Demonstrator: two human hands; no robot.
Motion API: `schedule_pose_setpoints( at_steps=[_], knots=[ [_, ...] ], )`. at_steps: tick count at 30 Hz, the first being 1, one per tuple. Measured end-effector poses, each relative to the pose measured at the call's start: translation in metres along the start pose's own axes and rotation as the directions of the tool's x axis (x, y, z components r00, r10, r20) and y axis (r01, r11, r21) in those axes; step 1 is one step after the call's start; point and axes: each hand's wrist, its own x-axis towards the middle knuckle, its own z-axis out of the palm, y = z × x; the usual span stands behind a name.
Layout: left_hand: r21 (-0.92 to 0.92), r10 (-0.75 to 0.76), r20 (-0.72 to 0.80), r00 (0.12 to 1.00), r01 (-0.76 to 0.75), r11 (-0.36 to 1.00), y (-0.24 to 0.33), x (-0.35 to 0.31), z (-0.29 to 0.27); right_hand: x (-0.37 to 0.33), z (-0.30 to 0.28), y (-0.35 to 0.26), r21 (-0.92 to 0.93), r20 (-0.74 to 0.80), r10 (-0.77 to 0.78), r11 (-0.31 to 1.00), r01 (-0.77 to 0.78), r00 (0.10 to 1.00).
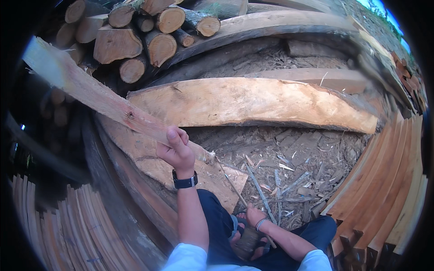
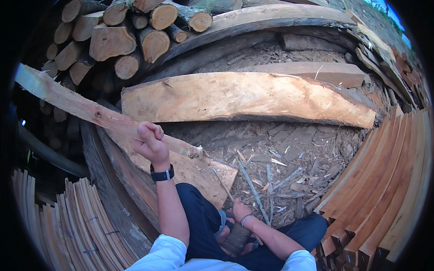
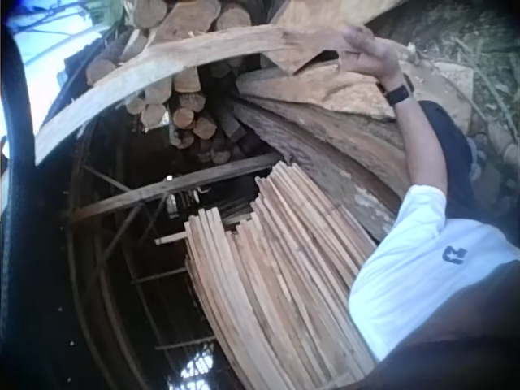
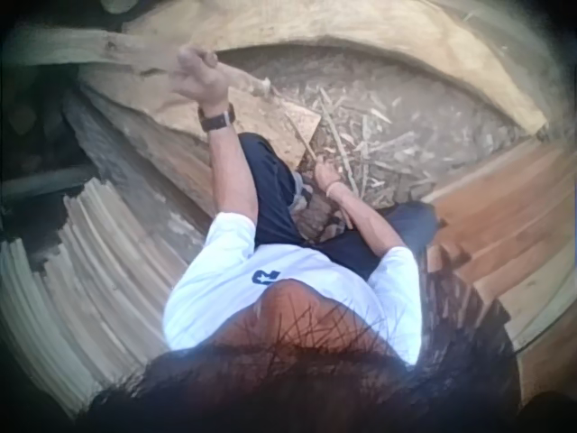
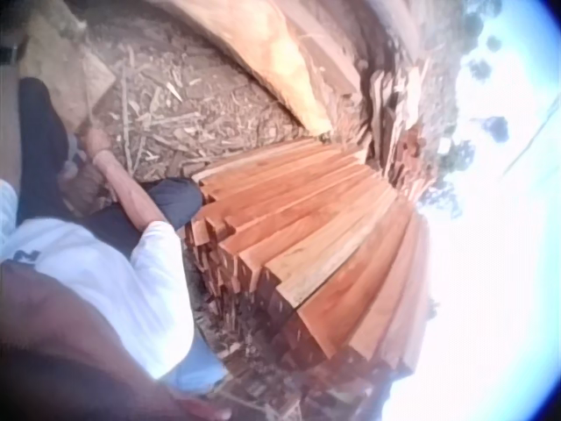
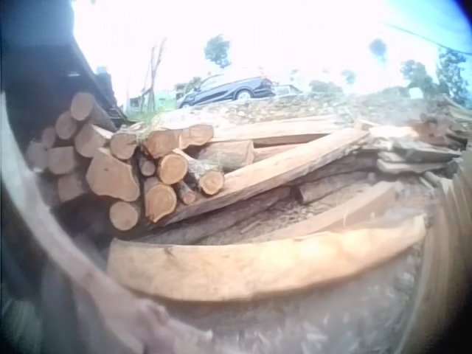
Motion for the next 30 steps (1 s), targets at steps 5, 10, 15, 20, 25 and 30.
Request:
schedule_pose_setpoints(
  at_steps=[5,10,15,20,25,30],
  knots=[
    [0.045,0.033,0.0,0.999,-0.033,0.998,-0.001,0.009,-0.011,0.007,-0.062,-0.043,0.219,-0.089,-0.033,0.974,0.052,0.996],
    [0.024,0.039,-0.026,0.999,-0.038,0.999,0.001,0.008,-0.011,0.005,-0.07,-0.05,0.228,-0.16,-0.038,0.971,0.074,0.986],
    [0.041,0.029,-0.021,0.999,-0.029,0.999,0.003,0.007,-0.003,0.005,-0.009,-0.01,0.041,0.107,0.041,0.998,-0.046,0.993],
    [0.06,0.029,-0.012,1.0,-0.028,0.998,0.0,0.01,-0.014,0.0,-0.049,-0.041,0.154,-0.041,-0.05,0.986,0.056,0.998],
    [0.056,0.037,-0.017,0.999,-0.036,0.998,0.0,0.008,-0.011,0.006,-0.044,-0.043,0.156,-0.084,-0.025,0.987,0.038,0.996],
    [-0.045,0.001,-0.071,0.997,-0.004,0.999,0.004,0.012,0.001,0.016,-0.003,0.001,-0.002,0.005,-0.065,0.998,0.065,0.998]
  ],
)
